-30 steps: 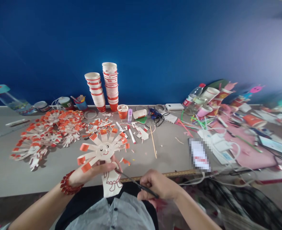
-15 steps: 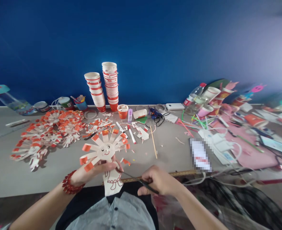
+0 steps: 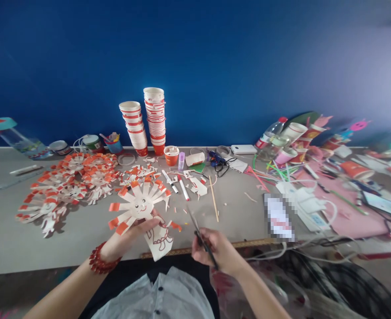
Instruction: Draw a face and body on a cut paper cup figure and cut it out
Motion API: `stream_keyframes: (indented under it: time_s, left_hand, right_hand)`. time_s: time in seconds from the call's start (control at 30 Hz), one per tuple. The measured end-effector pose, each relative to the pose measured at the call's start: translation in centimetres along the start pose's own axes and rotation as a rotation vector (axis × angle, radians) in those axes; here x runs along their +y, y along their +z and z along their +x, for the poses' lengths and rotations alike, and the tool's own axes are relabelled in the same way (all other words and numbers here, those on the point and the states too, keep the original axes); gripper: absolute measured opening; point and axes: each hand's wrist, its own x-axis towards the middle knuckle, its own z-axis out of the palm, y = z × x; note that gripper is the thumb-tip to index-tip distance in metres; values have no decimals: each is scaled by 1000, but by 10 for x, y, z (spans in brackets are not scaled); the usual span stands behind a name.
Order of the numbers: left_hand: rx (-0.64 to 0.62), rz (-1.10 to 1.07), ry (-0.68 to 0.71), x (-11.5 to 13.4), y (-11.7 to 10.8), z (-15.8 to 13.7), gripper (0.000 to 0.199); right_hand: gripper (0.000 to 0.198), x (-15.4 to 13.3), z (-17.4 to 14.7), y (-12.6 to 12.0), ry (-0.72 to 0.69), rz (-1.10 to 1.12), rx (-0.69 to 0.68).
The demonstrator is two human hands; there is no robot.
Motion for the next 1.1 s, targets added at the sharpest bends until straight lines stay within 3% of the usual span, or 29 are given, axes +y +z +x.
stream_keyframes:
  time_s: [0.13,0.23,0.4,0.47,0.63,0.73,0.93,1.1]
  left_hand:
    - [106,19,-9,-12,13,1,13]
    - [152,6,-10,-16,20,0,16]
    - [-61,-224,-3,-21,17,-7,37]
    - [-24,-242,-1,-28,13,-11,38]
    - [250,-205,-12,-51,6,-21,38]
    - [245,-181,-13,-55,2,-24,36]
    - [75,-115,42,-40,-9,-24,35]
    - [278,-154,-2,-45,-38,-22,28]
  right_hand:
    - [46,3,20,44,-111,271,308]
    - [42,3,35,67,-97,405,393]
    - [38,2,41,72,-131,441,501]
    - [36,3,42,70,-129,426,522]
    - [36,5,44,69,-116,415,474]
    - [37,3,47,72,-100,452,455]
    - [36,-3,49,69,-111,464,469]
    - [30,-15,47,48,-154,364,440]
